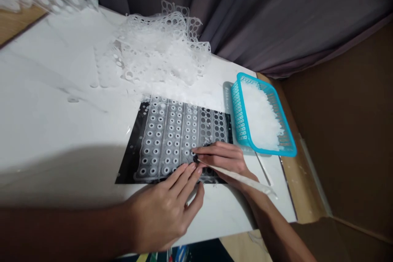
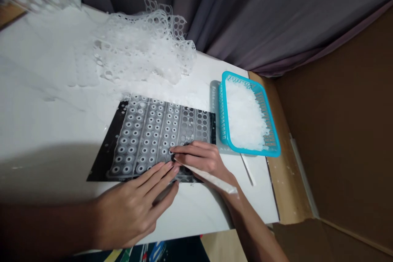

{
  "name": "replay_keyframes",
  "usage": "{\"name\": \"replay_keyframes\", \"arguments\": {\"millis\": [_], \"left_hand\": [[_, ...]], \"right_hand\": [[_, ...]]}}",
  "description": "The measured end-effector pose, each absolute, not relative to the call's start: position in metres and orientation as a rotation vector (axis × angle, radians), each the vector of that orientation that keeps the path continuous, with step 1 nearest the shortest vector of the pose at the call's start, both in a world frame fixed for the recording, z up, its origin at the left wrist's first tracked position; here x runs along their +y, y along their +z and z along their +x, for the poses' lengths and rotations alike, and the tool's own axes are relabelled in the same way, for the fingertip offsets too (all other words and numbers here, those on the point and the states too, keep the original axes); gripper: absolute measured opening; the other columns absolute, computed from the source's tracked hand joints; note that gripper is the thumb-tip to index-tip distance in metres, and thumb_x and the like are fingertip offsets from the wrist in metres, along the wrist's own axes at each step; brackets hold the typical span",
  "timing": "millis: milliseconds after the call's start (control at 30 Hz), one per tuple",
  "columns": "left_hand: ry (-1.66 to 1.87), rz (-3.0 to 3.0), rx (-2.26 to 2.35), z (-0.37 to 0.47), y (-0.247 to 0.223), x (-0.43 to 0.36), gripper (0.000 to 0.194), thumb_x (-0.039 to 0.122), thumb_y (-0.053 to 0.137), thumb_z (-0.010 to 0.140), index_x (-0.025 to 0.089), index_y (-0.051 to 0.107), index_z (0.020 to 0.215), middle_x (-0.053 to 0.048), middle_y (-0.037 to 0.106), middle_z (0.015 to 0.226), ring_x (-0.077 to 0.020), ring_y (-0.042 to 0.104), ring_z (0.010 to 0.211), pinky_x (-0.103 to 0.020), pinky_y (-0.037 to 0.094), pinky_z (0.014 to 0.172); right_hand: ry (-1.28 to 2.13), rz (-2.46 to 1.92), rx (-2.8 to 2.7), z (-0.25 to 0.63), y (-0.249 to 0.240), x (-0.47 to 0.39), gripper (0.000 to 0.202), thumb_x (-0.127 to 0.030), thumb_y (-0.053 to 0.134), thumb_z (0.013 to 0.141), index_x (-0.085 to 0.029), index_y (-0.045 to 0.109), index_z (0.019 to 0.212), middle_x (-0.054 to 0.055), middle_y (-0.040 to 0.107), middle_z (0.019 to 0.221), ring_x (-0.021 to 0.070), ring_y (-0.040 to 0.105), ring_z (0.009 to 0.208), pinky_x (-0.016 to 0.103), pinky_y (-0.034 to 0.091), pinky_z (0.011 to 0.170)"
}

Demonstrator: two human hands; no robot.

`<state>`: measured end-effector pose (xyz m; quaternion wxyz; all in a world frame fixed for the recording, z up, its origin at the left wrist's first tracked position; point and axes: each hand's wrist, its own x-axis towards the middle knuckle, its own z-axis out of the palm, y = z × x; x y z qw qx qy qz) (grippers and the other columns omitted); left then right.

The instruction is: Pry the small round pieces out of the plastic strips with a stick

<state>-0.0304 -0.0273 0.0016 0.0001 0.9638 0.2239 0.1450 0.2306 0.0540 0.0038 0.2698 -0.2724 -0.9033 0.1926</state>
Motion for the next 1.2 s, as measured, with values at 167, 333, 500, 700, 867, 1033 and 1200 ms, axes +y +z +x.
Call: {"name": "replay_keyframes", "arguments": {"millis": [167,333,500,700,867,1033,1200], "left_hand": [[0.459,3.029,0.705,-0.030,0.002,-0.026,0.072,0.051,0.067,0.097,0.003,0.057,0.150,-0.031,0.057,0.159,-0.0448,0.053,0.153,-0.060,0.025,0.134],[0.476,3.022,0.732,-0.030,0.002,-0.028,0.071,0.050,0.067,0.097,0.004,0.058,0.150,-0.030,0.060,0.157,-0.0441,0.056,0.150,-0.060,0.025,0.135],[0.475,3.029,0.703,-0.030,0.002,-0.029,0.073,0.051,0.066,0.097,0.001,0.057,0.150,-0.031,0.061,0.154,-0.0459,0.059,0.147,-0.061,0.021,0.135],[0.518,3.021,0.667,-0.030,0.000,-0.027,0.069,0.047,0.061,0.099,-0.002,0.055,0.148,-0.034,0.065,0.148,-0.0461,0.063,0.141,-0.060,0.016,0.135],[0.523,3.005,0.725,-0.028,-0.001,-0.029,0.067,0.044,0.065,0.097,0.000,0.056,0.146,-0.033,0.066,0.148,-0.0440,0.063,0.142,-0.058,0.019,0.136],[0.522,3.006,0.729,-0.029,-0.002,-0.028,0.068,0.045,0.065,0.097,0.001,0.057,0.148,-0.031,0.061,0.154,-0.0436,0.059,0.147,-0.057,0.018,0.136],[0.544,3.014,0.640,-0.032,-0.001,-0.022,0.066,0.045,0.060,0.102,0.000,0.057,0.150,-0.032,0.059,0.157,-0.0446,0.058,0.148,-0.058,0.017,0.135]], "right_hand": [[0.635,-0.723,-2.365,0.231,0.000,0.055,0.015,-0.016,0.075,0.103,-0.022,0.078,0.116,0.011,0.083,0.125,0.0241,0.079,0.100,0.040,0.067,0.081],[0.654,-0.739,-2.364,0.226,0.005,0.053,0.013,-0.015,0.075,0.102,-0.021,0.079,0.112,0.012,0.083,0.123,0.0259,0.078,0.104,0.043,0.068,0.085],[0.564,-0.753,-2.430,0.221,0.011,0.051,0.012,-0.015,0.074,0.102,-0.020,0.080,0.112,0.012,0.083,0.124,0.0251,0.078,0.104,0.042,0.070,0.084],[0.103,-0.602,-2.544,0.216,0.012,0.045,0.008,-0.008,0.077,0.099,-0.015,0.078,0.102,0.017,0.081,0.132,0.0238,0.082,0.100,0.036,0.073,0.080],[-0.068,-0.597,-2.540,0.212,0.011,0.043,0.007,-0.012,0.077,0.100,-0.018,0.078,0.104,0.016,0.081,0.131,0.0197,0.082,0.083,0.032,0.073,0.066],[0.175,-0.919,-2.154,0.203,0.007,0.042,0.017,-0.007,0.077,0.098,-0.017,0.079,0.111,0.012,0.086,0.118,0.0205,0.085,0.088,0.029,0.073,0.071],[-0.142,-1.225,-1.817,0.219,0.037,0.055,0.011,-0.012,0.079,0.098,-0.023,0.081,0.101,0.004,0.087,0.102,0.0245,0.086,0.097,0.036,0.073,0.084]]}}
